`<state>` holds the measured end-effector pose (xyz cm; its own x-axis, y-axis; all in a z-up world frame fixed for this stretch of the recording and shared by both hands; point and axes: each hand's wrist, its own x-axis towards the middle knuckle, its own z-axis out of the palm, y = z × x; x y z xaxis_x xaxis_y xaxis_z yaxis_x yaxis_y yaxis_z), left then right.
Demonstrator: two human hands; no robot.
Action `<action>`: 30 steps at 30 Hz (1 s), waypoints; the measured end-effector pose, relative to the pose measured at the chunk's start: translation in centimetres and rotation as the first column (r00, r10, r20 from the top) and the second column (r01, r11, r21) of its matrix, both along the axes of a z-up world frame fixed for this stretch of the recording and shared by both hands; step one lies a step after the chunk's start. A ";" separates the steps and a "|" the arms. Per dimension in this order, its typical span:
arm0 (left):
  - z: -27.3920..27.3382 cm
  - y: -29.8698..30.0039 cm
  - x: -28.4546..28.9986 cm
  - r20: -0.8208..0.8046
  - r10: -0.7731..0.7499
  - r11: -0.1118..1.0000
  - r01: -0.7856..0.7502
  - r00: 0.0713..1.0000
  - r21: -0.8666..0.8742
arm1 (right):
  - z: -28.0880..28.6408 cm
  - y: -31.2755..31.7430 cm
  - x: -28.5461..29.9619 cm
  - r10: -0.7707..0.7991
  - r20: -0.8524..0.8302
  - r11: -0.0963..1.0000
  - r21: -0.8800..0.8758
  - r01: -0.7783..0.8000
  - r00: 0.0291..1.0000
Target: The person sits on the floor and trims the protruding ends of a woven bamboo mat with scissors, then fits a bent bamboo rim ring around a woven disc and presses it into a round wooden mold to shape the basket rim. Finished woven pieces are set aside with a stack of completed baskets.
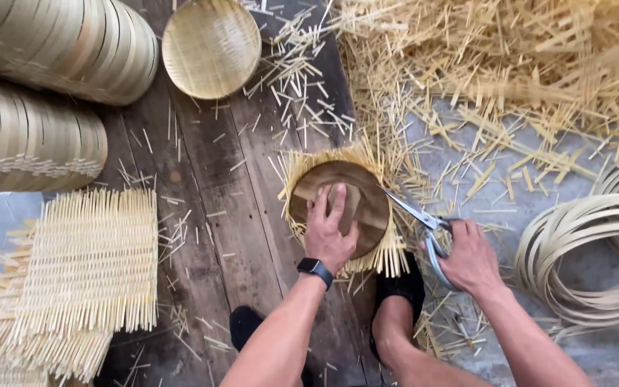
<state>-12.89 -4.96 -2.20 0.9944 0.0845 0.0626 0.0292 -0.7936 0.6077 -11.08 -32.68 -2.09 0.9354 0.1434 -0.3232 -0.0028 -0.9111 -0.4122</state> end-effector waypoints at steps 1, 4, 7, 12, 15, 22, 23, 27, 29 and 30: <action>0.0 -0.2 0.1 -0.008 0.017 1.000 -0.017 1.000 -0.008 | -0.5 0.6 0.4 0.092 0.129 0.994 -0.063 -0.084 0.987; -0.1 -0.6 -0.1 0.020 0.027 1.000 -0.027 0.999 -0.014 | 0.2 3.8 2.1 0.111 0.120 0.973 -0.213 -0.084 0.986; -0.3 -0.8 -0.2 0.011 0.021 1.000 -0.021 1.000 -0.012 | 1.7 4.3 3.3 0.069 -0.015 0.961 -0.268 -0.070 0.998; -0.3 -0.3 -0.2 -0.025 -0.002 1.000 0.001 1.000 -0.026 | -3.4 0.2 4.3 0.161 0.058 0.958 -0.248 -0.142 0.985; -0.2 -0.3 -0.5 -0.022 -0.029 0.999 0.029 0.999 -0.019 | 0.7 2.8 6.4 0.275 0.333 0.942 -0.279 -0.184 0.902; 1.6 1.7 0.7 -0.117 -0.170 0.985 0.172 0.979 0.010 | -8.3 -2.2 7.1 0.378 0.193 0.894 -0.331 -0.303 0.905; 1.8 1.6 0.6 -0.127 -0.170 0.985 0.172 0.977 0.006 | -7.1 -2.0 7.0 0.379 0.183 0.893 -0.329 -0.306 0.907; 2.1 1.4 1.0 -0.225 -0.180 0.984 0.173 0.958 -0.050 | -1.1 1.7 8.3 0.414 0.400 0.893 -0.351 -0.281 0.818; 2.3 1.6 1.2 -0.243 -0.175 0.984 0.167 0.954 -0.053 | -0.2 3.2 8.7 0.454 0.438 0.869 -0.412 -0.276 0.776; 2.5 1.7 1.2 -0.244 -0.193 0.981 0.188 0.950 -0.043 | -1.1 3.1 8.5 0.439 0.394 0.876 -0.389 -0.286 0.808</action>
<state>-11.71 -3.22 0.31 0.9765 -0.1090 -0.1859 0.0294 -0.7873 0.6158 -2.53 -29.58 -3.20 0.8811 0.4709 0.0436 0.4710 -0.8821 0.0100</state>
